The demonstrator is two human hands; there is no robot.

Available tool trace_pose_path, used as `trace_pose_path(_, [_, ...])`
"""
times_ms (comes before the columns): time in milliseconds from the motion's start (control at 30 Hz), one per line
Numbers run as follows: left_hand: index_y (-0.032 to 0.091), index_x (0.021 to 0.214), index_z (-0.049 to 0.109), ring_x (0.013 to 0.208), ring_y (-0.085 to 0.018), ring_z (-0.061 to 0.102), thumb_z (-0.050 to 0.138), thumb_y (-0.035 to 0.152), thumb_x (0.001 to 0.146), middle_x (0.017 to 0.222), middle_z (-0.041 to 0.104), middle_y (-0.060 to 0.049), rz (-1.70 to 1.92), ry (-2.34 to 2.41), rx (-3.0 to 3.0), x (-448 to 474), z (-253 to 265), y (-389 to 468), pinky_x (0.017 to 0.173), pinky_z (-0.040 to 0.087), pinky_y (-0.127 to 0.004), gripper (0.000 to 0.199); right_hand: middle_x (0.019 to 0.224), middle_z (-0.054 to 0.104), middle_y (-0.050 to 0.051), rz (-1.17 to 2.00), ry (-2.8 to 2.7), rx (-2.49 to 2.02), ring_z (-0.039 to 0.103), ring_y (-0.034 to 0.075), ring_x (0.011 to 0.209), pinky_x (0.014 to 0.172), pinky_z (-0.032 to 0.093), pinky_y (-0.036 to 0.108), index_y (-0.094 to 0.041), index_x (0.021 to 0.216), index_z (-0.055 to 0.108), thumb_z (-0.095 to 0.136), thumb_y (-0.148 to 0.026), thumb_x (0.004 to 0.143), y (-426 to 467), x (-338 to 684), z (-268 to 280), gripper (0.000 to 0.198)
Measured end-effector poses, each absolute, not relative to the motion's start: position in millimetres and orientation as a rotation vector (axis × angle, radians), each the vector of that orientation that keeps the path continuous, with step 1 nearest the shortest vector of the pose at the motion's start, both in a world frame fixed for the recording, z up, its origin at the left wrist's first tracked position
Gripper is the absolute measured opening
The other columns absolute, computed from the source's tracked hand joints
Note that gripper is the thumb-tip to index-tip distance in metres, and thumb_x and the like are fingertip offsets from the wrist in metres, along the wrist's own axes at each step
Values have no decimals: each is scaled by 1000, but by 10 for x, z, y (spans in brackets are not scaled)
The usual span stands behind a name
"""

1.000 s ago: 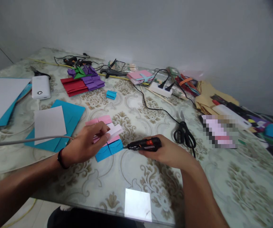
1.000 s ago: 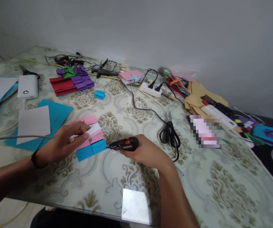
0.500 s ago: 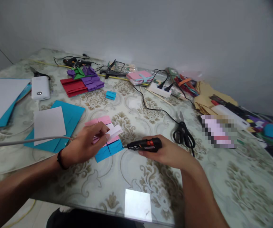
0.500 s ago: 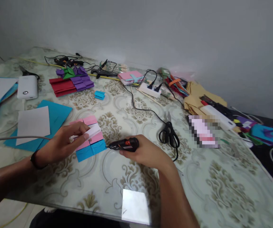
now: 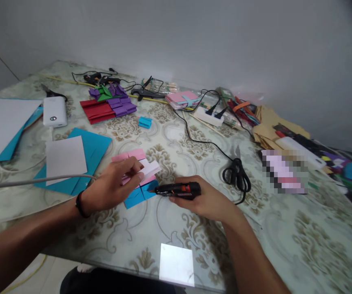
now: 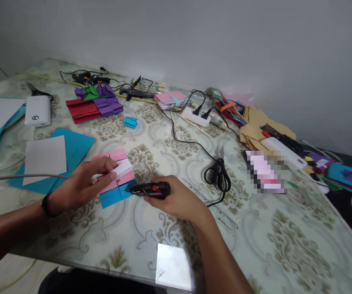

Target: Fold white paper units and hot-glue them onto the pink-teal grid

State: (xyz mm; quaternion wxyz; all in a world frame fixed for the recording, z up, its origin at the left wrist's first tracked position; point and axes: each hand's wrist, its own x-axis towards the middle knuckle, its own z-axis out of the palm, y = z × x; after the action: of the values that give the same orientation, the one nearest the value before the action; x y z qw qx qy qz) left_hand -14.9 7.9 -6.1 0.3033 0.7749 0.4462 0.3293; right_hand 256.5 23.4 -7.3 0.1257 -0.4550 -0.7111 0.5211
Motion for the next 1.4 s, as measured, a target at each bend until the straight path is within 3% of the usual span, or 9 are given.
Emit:
trace_pose_path(600, [21,83,54,74,-14,60,54,24,100,87,68,-1,868,1203,2071,-142,-53,79,65,46,-27,17,61,46,-6,1527,-2074,-1393,39,11,59,54,32,25,-20,68,53,71,-35,80,236,2561,-76,26])
trace_pose_path(933, [20,83,54,71,-14,57,54,22,101,85,65,-1,886,1173,2057,-140,-61,85,62,43,-27,18,67,52,-5,1515,-2016,-1386,44,13,62,58,37,26,-19,79,64,75,-42,81,249,2662,-5,26])
trace_pose_path(1400, [20,82,54,72,-14,58,53,23,100,85,67,-1,875,1184,2056,-136,-64,88,65,43,-28,19,67,53,-4,1511,-2035,-1464,44,13,63,58,37,26,-17,79,67,72,-42,81,271,2678,-62,26])
